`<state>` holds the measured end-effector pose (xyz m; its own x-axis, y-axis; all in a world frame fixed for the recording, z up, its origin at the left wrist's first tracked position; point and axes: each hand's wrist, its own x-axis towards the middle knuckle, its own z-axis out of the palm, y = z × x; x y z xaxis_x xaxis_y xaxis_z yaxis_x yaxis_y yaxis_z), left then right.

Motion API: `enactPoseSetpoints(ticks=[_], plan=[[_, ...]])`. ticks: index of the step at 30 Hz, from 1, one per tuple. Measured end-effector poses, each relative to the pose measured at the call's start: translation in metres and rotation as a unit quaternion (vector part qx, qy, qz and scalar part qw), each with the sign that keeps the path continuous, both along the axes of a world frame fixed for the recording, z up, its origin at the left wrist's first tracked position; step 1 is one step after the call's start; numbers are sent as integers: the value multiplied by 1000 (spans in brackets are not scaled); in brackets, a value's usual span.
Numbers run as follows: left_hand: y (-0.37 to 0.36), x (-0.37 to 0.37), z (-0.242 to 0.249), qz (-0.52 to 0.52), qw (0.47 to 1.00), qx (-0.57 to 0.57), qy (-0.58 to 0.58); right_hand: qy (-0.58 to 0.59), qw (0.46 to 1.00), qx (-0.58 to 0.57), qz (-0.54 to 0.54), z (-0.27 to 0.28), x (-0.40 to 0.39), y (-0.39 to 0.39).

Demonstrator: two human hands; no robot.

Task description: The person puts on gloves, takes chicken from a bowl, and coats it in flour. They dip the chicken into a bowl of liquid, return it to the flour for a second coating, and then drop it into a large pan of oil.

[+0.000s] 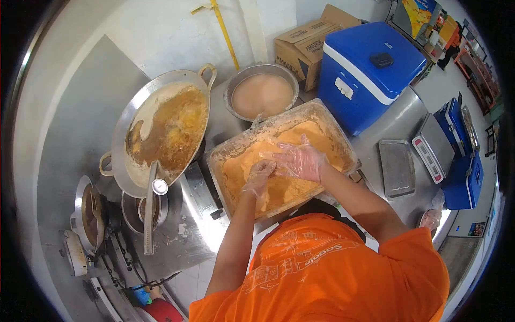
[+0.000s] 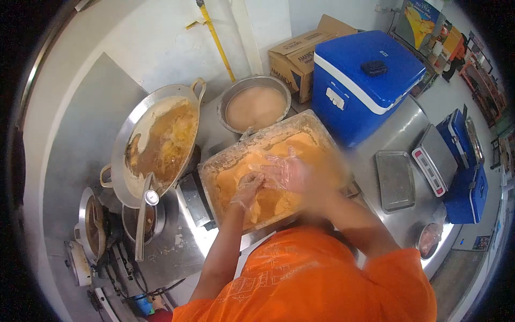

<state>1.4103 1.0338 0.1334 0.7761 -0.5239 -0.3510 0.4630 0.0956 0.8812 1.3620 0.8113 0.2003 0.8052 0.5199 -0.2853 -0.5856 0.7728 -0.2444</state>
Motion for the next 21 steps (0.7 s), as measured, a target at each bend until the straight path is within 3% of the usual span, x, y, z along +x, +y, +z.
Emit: enactPoseSetpoints(ticks=[5,8,11,14,17,19,21], plan=[[10,9,-23,-16,997,39,-58,4,1000,-16,-14,-11,-3,4],[10,4,-10,-27,992,85,-86,12,1000,-21,-15,5,-6,3],[14,9,-19,3,997,49,-67,23,999,-22,-10,15,-7,4],[32,22,-43,35,991,84,-100,-5,999,-34,-2,8,-6,0],[19,18,-17,133,986,81,-62,-29,990,-134,16,1,-7,-5],[-6,5,28,156,984,61,-54,-32,980,-189,59,6,-9,-1],[-15,9,28,92,973,122,-174,-24,980,-167,106,2,-7,0]])
